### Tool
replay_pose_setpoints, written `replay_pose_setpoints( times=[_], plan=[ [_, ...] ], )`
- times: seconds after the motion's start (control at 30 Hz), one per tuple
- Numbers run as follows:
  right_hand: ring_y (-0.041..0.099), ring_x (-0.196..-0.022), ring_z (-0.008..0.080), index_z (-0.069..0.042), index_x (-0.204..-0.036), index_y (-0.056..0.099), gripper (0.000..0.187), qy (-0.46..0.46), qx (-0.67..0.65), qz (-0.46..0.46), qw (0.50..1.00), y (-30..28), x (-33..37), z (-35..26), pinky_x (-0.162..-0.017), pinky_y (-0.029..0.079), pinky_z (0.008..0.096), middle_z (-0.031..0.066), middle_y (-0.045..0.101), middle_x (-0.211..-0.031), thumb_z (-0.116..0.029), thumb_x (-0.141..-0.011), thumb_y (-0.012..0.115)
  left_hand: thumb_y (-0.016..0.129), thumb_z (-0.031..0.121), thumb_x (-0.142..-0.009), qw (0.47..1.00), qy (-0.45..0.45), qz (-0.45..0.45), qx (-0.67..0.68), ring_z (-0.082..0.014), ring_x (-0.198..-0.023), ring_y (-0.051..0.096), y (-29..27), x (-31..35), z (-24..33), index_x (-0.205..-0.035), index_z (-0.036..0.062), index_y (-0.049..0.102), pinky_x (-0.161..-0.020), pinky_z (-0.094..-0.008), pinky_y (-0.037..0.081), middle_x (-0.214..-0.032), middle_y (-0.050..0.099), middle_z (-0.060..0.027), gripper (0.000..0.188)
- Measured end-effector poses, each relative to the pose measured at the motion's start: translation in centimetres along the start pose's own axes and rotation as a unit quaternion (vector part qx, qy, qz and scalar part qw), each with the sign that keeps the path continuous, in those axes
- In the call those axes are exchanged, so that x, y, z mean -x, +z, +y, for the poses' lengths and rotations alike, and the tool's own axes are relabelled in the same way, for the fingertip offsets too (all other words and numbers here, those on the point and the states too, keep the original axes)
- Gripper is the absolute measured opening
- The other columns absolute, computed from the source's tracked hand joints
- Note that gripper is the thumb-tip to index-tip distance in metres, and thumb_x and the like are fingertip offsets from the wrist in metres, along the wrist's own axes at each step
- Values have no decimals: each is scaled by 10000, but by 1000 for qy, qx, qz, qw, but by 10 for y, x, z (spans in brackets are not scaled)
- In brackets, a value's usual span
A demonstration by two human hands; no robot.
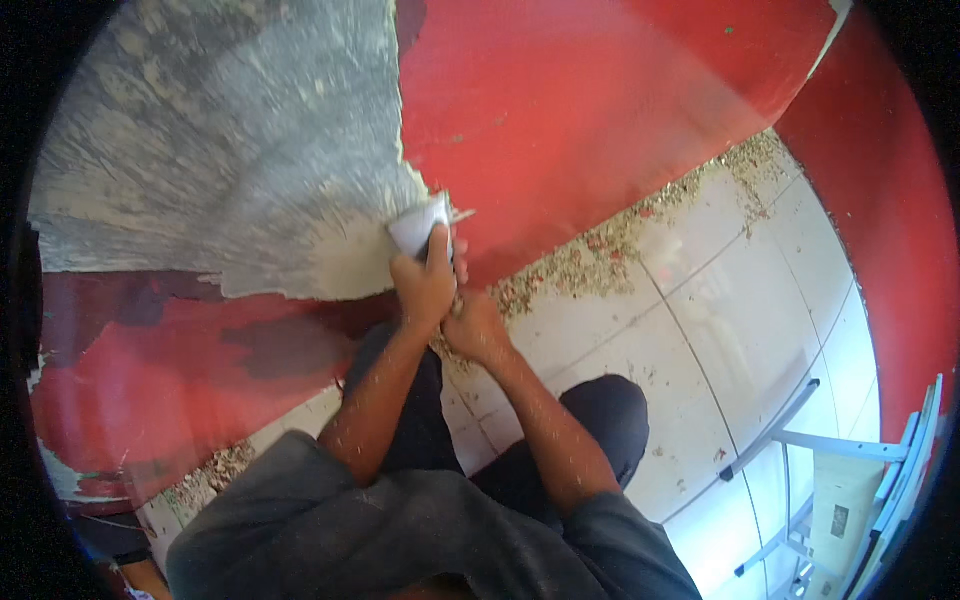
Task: The person scrapes red paint off a wall using a putty knife, creating paint chips.
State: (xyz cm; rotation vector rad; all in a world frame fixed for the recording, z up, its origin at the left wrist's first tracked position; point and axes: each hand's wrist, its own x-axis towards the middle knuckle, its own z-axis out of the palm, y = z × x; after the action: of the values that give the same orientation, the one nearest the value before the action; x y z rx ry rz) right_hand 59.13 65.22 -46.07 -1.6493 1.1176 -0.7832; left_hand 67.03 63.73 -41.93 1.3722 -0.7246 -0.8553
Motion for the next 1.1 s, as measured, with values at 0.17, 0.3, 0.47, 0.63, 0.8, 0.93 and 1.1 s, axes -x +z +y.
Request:
replay_pose_setpoints(
  times=[0.17,0.3,0.47,0.63,0.8,0.93,1.1],
  plan=[
    [599,-825,413,63,-845,601,246,16,-8,-31,999,-7,7,-10,-711,468,451,295,593,-796,-166,-757,595,528,220,-898,1000,-10,-14,3,-113,-472,534,-1,4,15,-812,-70,589,-419,-260,444,-645,605,-96,309],
    [595,-839,414,58,-842,603,242,41,32,-39,998,-7,5,-11,-719,466,447,288,596,-801,-169,-757,595,527,213,-896,999,2,37,35,-120,-454,526,1,4,12,-818,-61,593,-406,-264,423,-639,592,-82,292],
    [589,-844,423,66,-818,599,233,-31,29,-17,999,-15,-6,-31,-716,465,438,285,597,-783,-158,-756,594,520,185,-891,999,29,-4,19,-116,-431,508,0,4,44,-794,-56,598,-383,-267,370,-637,590,-84,272],
    [597,-820,412,72,-819,595,216,30,-14,-63,997,-16,3,-27,-705,458,436,277,602,-783,-133,-759,566,532,231,-889,1000,6,-9,-11,-109,-485,531,-1,4,27,-828,-72,598,-427,-258,444,-662,600,-86,316],
    [599,-820,406,70,-820,596,213,37,19,-82,996,-8,8,-10,-708,461,436,278,601,-784,-132,-754,571,531,231,-891,999,6,28,17,-115,-497,542,-1,10,21,-830,-73,597,-434,-261,453,-670,605,-87,317],
    [600,-841,399,63,-857,590,223,16,2,-59,998,-21,1,-34,-708,467,430,286,596,-815,-135,-755,577,549,211,-882,999,5,17,34,-112,-473,538,2,2,32,-793,-66,602,-417,-256,445,-640,599,-82,296],
    [604,-850,392,54,-885,588,235,-1,19,-30,999,-3,4,-9,-719,469,419,286,597,-831,-146,-762,580,535,209,-890,1000,-7,26,-4,-116,-504,546,-8,6,5,-864,-79,608,-444,-269,458,-680,611,-95,298]
  ],
)
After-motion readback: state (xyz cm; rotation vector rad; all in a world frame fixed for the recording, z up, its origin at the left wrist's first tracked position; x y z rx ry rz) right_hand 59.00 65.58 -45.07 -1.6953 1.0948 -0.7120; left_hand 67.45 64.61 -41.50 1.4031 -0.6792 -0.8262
